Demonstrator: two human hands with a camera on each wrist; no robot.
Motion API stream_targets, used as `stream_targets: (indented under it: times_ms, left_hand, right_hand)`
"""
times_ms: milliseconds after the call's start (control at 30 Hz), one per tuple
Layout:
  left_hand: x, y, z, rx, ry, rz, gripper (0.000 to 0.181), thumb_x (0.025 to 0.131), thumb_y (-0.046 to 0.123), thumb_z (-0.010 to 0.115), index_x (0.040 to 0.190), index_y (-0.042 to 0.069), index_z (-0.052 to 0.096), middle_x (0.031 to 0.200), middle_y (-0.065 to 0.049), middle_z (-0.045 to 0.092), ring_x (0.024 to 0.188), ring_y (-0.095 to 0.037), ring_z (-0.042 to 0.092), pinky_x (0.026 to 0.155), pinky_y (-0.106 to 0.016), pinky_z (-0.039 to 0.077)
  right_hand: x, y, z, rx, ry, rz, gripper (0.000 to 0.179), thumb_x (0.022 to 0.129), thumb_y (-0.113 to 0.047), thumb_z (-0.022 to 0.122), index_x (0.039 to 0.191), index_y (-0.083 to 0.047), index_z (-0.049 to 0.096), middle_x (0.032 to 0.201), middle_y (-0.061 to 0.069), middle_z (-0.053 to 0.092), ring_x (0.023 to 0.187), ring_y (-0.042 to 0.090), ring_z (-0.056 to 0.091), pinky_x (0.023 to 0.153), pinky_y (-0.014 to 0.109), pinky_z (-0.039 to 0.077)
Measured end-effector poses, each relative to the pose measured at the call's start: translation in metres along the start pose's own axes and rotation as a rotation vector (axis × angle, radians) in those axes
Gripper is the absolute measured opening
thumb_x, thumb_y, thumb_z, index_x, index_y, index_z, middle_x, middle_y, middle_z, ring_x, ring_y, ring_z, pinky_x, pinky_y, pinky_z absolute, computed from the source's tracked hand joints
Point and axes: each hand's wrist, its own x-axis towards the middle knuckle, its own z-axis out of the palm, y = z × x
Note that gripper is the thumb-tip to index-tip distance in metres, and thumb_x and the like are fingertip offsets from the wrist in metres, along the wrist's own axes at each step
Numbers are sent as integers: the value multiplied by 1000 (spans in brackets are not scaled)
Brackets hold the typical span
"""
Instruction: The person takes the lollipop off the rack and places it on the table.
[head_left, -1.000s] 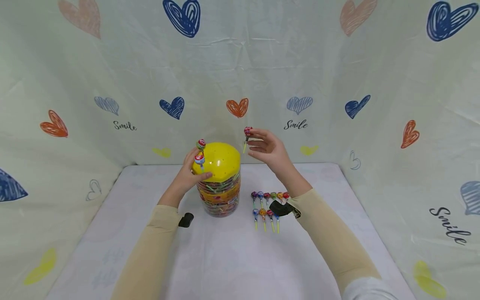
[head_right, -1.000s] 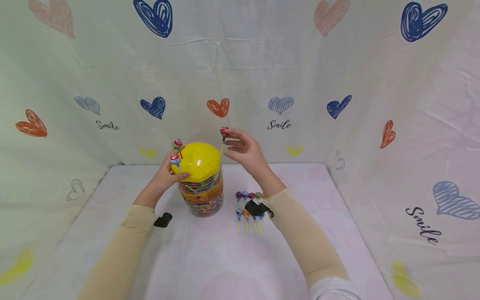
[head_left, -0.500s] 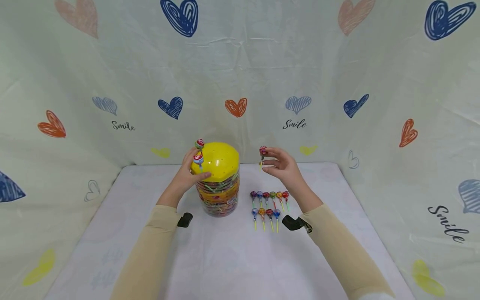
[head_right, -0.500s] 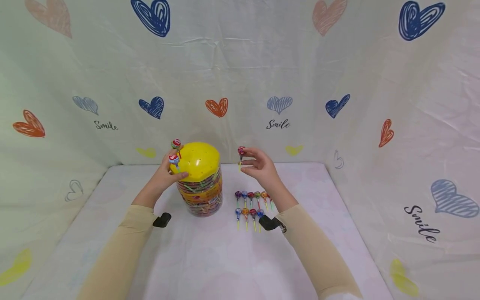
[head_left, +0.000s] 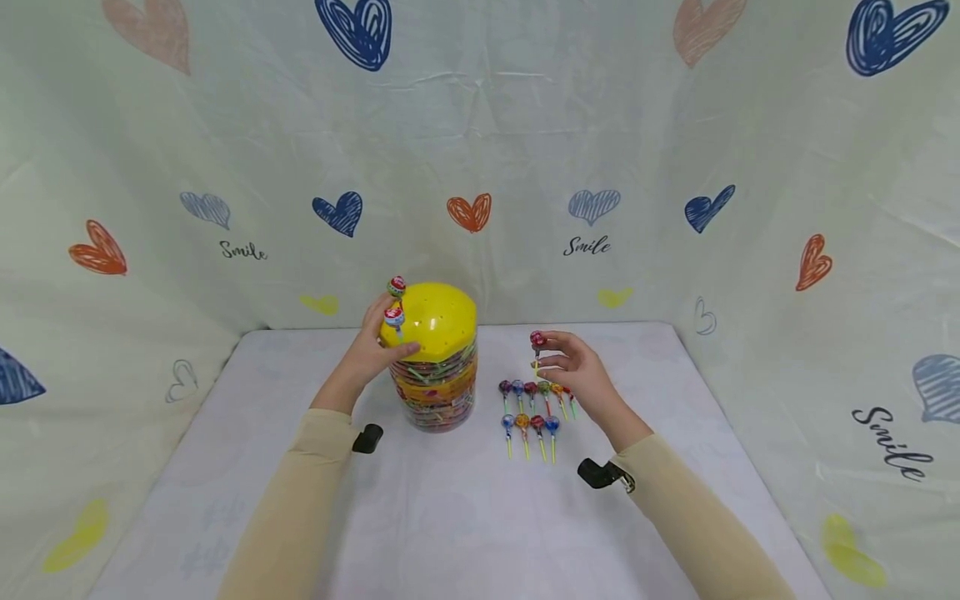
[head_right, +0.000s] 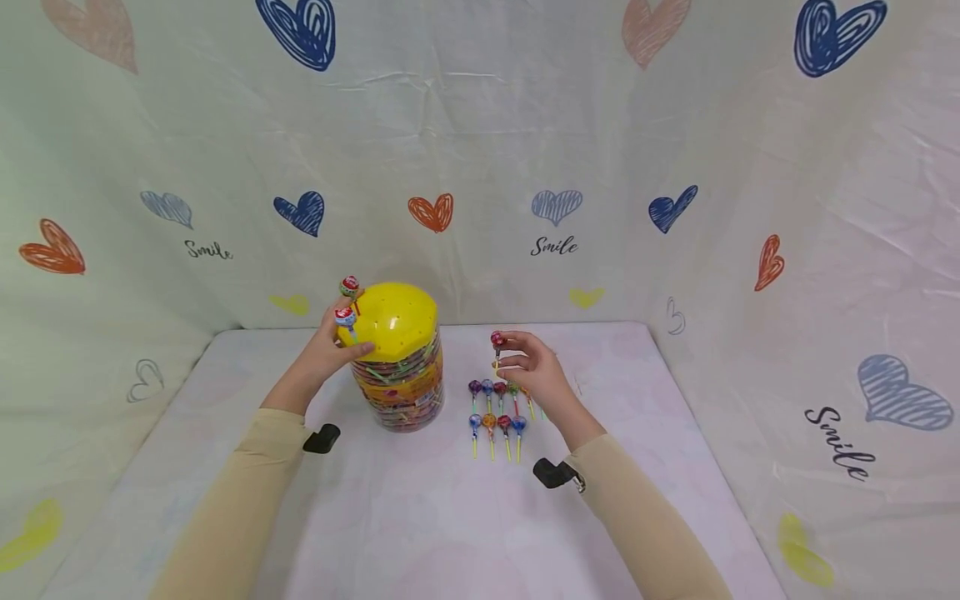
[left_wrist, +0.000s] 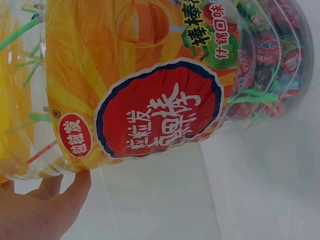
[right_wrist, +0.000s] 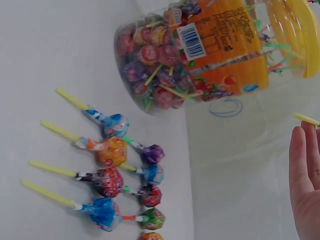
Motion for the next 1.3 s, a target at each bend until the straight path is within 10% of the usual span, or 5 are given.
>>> stream_targets:
  times_ms: [1300]
  left_hand:
    - [0,-1,0,-38,-10,25,88,88,22,74,156,26,18,162,-1,-5,142,-34,19,114,-52,25]
  right_hand:
    - [-47,93,-34,-146,107,300,57,80,15,69,129,0,46,114,22,62,86,24,67,73,33,58]
